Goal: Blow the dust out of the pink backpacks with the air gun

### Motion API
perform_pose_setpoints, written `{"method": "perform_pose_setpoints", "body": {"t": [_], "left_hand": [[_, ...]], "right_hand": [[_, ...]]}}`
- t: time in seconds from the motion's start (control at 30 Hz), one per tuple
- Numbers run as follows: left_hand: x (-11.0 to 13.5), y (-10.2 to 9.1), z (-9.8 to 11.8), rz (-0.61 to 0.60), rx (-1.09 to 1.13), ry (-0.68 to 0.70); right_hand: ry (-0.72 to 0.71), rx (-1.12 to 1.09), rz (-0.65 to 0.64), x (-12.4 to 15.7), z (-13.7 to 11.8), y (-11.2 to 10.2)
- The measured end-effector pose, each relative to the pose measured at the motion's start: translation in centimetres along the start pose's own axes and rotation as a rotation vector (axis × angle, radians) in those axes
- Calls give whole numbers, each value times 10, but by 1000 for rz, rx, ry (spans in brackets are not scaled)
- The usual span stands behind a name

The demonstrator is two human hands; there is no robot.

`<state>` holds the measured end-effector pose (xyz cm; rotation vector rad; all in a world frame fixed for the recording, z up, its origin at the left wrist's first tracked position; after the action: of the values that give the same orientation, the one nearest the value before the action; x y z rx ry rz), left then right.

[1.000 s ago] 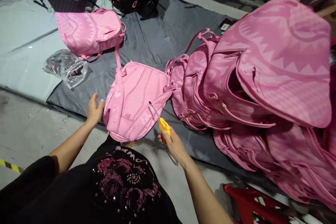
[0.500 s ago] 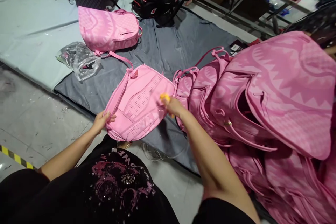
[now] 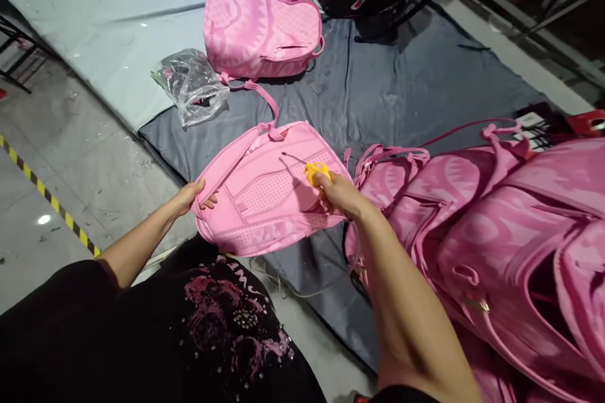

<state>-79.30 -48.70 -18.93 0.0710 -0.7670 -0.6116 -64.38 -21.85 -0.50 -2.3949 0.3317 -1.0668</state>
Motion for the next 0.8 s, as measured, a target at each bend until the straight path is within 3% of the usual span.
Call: {"method": "perform_pose_setpoints", "body": {"t": [0.1, 0.2, 0.27, 0.33, 0.43, 0.53, 0.6, 0.7, 0.8], "left_hand": [[1, -1, -3, 47, -133, -16], [10, 8, 10, 133, -534, 307], [18, 22, 16, 182, -846, 517], [21, 38, 15, 206, -1089, 593], [22, 61, 12, 164, -1265, 631], [20, 73, 11, 168, -1312, 621], [17, 73, 11, 213, -1327, 587], [13, 73, 10, 248, -1344, 597], [13, 73, 8, 266, -1369, 629]], "right_hand": [[-88, 31, -193, 4, -12, 19], [-124, 28, -91, 13, -18, 22], [-102, 63, -205, 20, -15, 33], [-65, 129, -257, 27, -3, 33], [-41, 136, 52, 38, 22, 2], [-125, -18, 146, 52, 56, -6], [-144, -142, 318, 56, 89, -11], [-65, -329, 680, 53, 147, -23], [90, -367, 909, 39, 192, -34]]}}
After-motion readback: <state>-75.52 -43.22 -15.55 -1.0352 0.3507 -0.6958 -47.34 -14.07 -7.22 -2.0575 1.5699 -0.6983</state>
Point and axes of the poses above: each hand's wrist, its own x-axis away from the middle knuckle, its own y-axis out of the palm, z = x × y, the point moved 7 cm from there along -x, towards the middle knuckle, and after that the axes turned 3 degrees about z, right-handed, at the moved point
